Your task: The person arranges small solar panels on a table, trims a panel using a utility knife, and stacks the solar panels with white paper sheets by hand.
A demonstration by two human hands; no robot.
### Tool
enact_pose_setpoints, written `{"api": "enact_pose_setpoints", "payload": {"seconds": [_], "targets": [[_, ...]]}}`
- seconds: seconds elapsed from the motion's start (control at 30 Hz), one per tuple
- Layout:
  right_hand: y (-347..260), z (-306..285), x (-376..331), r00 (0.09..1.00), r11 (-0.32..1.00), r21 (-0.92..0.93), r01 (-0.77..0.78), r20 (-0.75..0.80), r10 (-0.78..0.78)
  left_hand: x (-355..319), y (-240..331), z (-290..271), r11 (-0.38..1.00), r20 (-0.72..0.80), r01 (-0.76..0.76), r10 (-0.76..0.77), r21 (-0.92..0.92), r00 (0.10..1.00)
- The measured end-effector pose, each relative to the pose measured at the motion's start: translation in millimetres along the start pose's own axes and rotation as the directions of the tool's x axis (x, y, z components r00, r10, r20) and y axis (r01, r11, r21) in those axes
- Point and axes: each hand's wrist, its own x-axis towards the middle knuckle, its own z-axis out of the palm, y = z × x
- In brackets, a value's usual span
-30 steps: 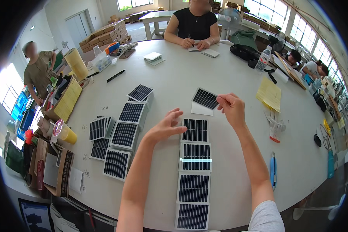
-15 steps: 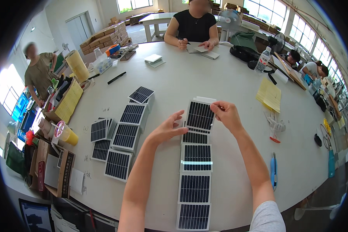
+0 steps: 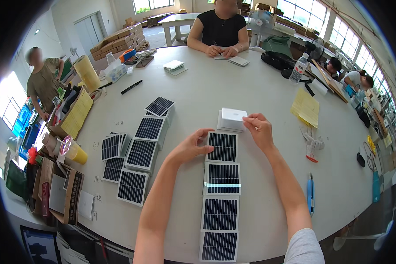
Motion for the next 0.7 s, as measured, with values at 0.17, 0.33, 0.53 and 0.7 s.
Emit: {"api": "enact_pose_setpoints", "payload": {"seconds": [0.17,0.33,0.53,0.7], "targets": [[-22.0,3.7,-2.1,0.977,0.994,-0.093,-0.063,0.196,0.080,-2.8,4.5,0.5,0.999,-0.004,-0.006,0.006,-0.032,1.000],[-59.1,27.5,-16.1,0.921,0.924,-0.347,0.161,0.390,-0.014,-0.7,4.6,3.0,0.998,0.018,-0.063,0.064,-0.021,0.998],[-36.4,11.9,4.2,0.945,0.856,-0.459,0.236,-0.095,-0.311,3.0,14.9,8.4,0.993,0.022,-0.095,0.097,-0.069,0.995],[-48.0,-2.5,2.3,0.923,0.976,-0.109,-0.186,0.320,0.212,1.6,12.6,5.0,0.994,0.035,-0.093,0.095,-0.049,0.995]]}}
